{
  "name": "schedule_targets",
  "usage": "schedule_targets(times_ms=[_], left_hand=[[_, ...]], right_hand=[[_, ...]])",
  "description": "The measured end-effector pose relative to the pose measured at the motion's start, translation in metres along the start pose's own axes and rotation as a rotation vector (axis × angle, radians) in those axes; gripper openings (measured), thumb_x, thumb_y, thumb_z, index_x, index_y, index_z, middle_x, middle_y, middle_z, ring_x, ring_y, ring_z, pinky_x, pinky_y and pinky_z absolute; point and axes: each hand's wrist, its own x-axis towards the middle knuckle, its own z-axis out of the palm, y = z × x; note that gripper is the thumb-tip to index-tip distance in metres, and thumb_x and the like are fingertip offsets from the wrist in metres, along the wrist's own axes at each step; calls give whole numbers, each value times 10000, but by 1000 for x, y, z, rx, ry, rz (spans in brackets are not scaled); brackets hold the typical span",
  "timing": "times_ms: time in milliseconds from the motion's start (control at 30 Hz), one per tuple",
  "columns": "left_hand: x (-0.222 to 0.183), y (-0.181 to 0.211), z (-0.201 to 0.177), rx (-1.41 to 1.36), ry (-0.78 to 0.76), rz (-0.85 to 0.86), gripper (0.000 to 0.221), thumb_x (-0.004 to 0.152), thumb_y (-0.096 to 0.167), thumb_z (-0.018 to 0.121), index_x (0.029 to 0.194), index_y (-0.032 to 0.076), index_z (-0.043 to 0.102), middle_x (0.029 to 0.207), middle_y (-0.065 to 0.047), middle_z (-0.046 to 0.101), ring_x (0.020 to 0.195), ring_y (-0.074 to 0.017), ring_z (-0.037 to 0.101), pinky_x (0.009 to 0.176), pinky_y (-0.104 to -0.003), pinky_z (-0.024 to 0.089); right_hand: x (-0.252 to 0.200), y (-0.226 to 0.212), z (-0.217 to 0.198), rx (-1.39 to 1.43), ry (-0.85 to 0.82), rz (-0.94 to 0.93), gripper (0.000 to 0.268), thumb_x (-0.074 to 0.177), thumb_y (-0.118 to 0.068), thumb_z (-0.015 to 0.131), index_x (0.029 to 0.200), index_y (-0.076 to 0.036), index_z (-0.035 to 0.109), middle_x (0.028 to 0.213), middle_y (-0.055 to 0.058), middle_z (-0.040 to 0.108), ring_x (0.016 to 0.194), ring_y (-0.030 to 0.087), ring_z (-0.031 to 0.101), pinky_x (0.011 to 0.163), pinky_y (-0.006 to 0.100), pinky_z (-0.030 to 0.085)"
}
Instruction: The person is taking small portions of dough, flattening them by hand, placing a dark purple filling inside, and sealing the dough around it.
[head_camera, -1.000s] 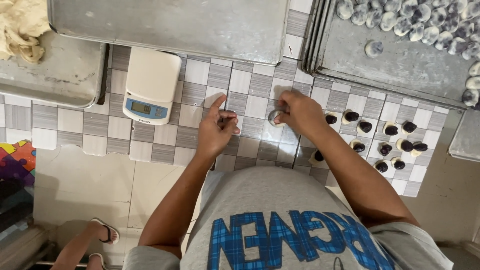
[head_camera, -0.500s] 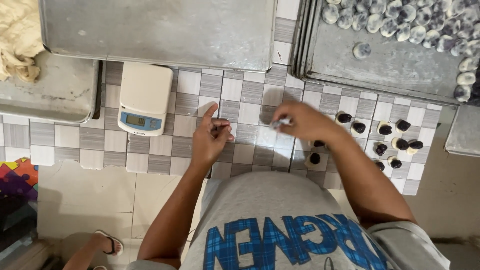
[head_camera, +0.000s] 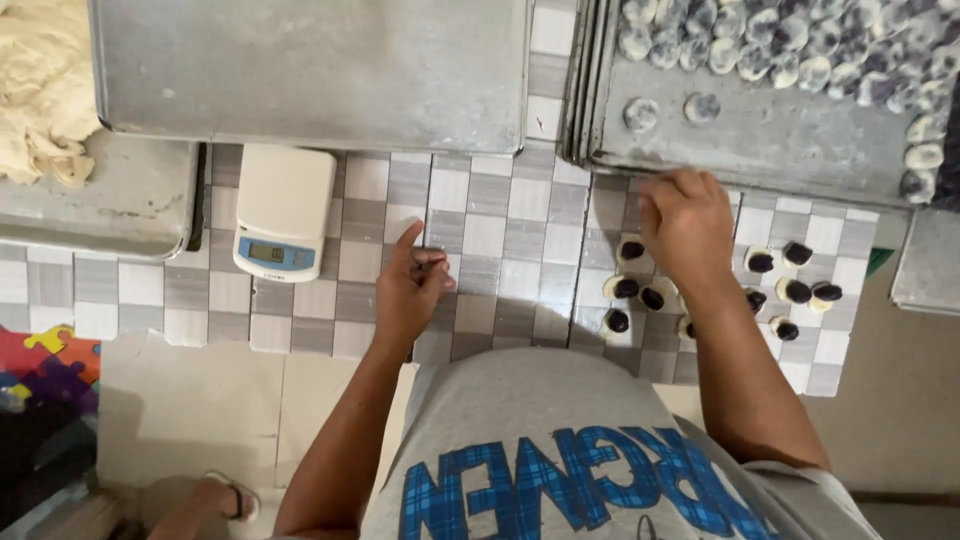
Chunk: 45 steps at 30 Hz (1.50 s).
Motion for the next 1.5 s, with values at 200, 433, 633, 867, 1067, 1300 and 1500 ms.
schedule_targets(times_ms=[200, 433, 633, 867, 1067, 1300, 1500], left_hand=[[-4, 3, 7, 128, -9, 40, 547, 847, -8, 601, 1348, 23, 383, 929, -128, 644, 667, -173, 641, 587, -289, 572], [-23, 19, 32, 218, -51, 51, 566, 833, 14, 628, 1350, 77, 405, 939, -110, 666, 745, -193, 648, 622, -309, 544], [-35, 51, 83, 245, -168, 144, 502, 796, 29, 673, 1266, 71, 503, 975, -157, 674, 823, -308, 676, 661, -374, 574], [-22, 62, 124, 306, -539, 420, 553, 787, 191, 723, 1290, 182, 493, 1182, -71, 560, 1056, -309, 589, 864, -423, 514], [-34, 99, 110, -109, -343, 329, 279, 778, 92, 741, 1046, 69, 666, 810, -53, 633, 747, -113, 617, 650, -258, 542], [-51, 89, 85, -39, -133, 326, 333, 827, -13, 646, 1154, 43, 617, 904, -159, 622, 813, -282, 682, 669, -317, 602], [-48, 96, 62, 25, -102, 337, 220, 748, 18, 742, 961, 8, 686, 770, -127, 682, 621, -202, 681, 534, -276, 577]], right_hand=[[-22, -23, -37, 143, -813, 207, 462, 880, -314, 551, 1242, -27, 555, 1157, 217, 568, 1076, 380, 570, 787, 461, 535], [-41, -6, -20, 369, -696, 350, 312, 913, -205, 544, 1159, -38, 639, 1079, 241, 607, 922, 396, 632, 690, 420, 539], [-58, -8, -10, 326, -531, 160, 246, 728, -188, 740, 924, -70, 649, 1097, 110, 570, 1113, 336, 552, 853, 354, 505], [-49, -26, -53, 565, -155, -199, 260, 718, -133, 737, 942, -86, 611, 860, 76, 653, 913, 265, 632, 1027, 458, 375], [-29, -46, -60, 1319, 3, -1, 447, 751, 3, 697, 1171, 48, 551, 1027, 177, 597, 987, 292, 599, 930, 446, 460], [-28, -79, -38, 1573, -18, 342, 261, 798, 49, 676, 1051, 47, 613, 840, 97, 650, 748, 111, 619, 713, 274, 525], [-17, -112, -64, 1377, 37, 384, 220, 750, 69, 718, 952, 5, 663, 744, 70, 656, 667, 74, 600, 616, 212, 519]])
